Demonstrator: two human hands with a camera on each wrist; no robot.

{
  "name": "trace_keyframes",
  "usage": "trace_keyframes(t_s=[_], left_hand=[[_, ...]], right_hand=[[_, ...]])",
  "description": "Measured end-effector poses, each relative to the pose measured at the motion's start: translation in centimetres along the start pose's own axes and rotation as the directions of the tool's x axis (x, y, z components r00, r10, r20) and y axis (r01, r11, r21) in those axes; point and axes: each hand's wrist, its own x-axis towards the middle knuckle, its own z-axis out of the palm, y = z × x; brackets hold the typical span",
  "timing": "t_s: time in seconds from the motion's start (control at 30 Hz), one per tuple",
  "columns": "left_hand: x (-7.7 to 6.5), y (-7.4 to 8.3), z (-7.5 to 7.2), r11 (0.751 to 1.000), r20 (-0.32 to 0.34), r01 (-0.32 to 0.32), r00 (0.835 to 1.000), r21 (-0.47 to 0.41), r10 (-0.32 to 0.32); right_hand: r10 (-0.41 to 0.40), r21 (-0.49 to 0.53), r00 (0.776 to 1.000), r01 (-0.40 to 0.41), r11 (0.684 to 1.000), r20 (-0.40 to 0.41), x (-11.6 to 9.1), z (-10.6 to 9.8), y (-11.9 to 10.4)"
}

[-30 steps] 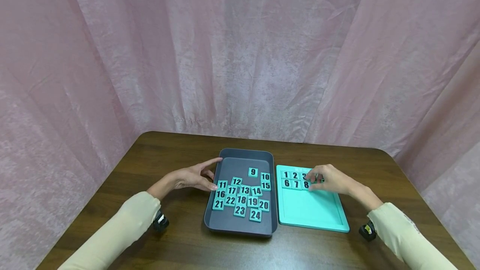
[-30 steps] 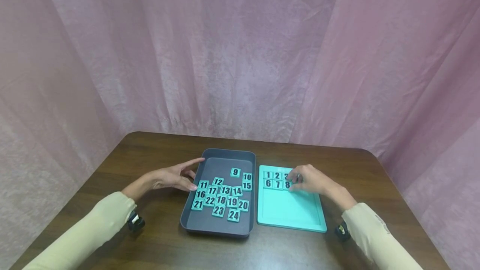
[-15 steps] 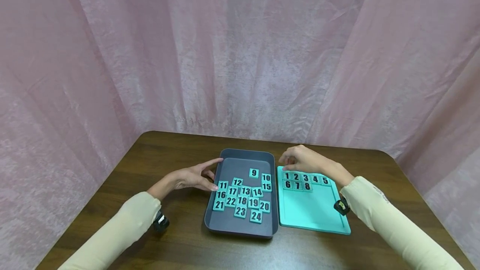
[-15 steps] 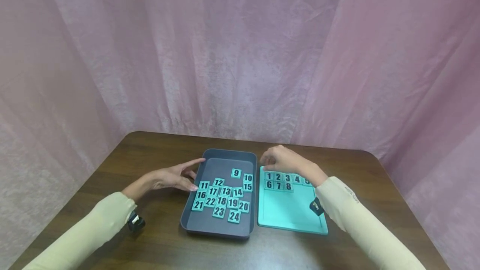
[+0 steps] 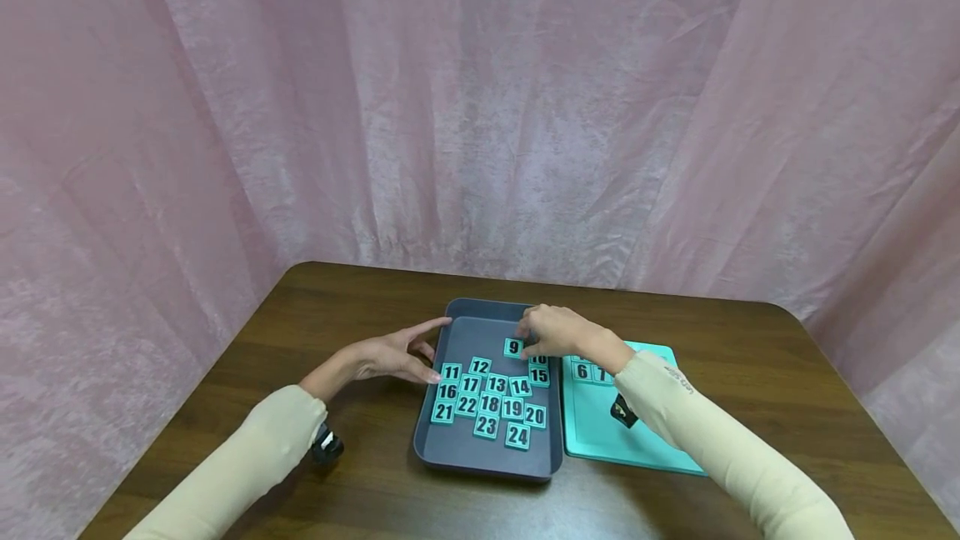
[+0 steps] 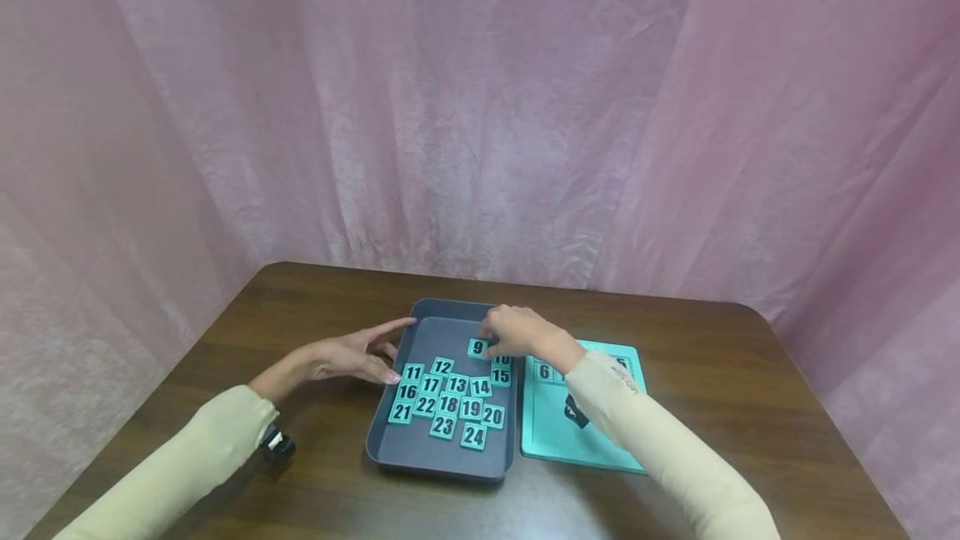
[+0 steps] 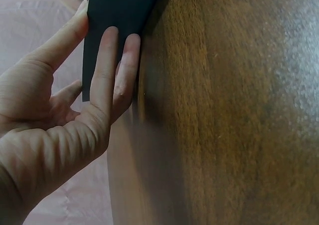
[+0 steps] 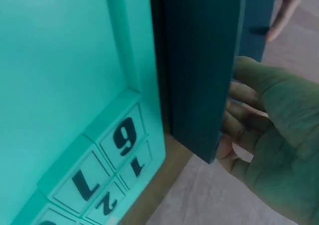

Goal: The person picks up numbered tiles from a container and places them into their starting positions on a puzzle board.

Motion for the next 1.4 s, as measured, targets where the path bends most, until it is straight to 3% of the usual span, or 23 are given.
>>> trace_keyframes(t_s=[0.27,0.67,0.9,1.1,1.4], left_hand=[[0.1,0.0,-0.1,1.0,-0.007,-0.002,1.0,0.003,0.002],[0.0,0.2,0.1,1.0,-0.006,-0.005,1.0,0.004,0.006],[0.1,-0.1,0.0,1.0,-0.013,0.0,1.0,-0.001,0.0],[0.1,-0.2,0.1,1.0,-0.011,0.001,1.0,0.002,-0.001],[0.1,-0.4,0.0,1.0,0.003,-0.011,1.0,0.012,0.011]], right_hand=[[0.029,-0.109,0.999,-0.027,0.994,0.015,0.3,0.6,-0.1],[0.038,-0.062,0.999,-0.038,0.997,0.009,0.2,0.7,-0.5],[-0.053,0.073,0.998,0.054,0.996,-0.015,-0.3,0.3,-0.4],[-0.16,0.211,0.983,0.176,0.962,-0.088,-1.5,-0.3,-0.2],[-0.126,0.35,0.977,0.18,0.919,-0.173,-2.9,-0.9,0.9]])
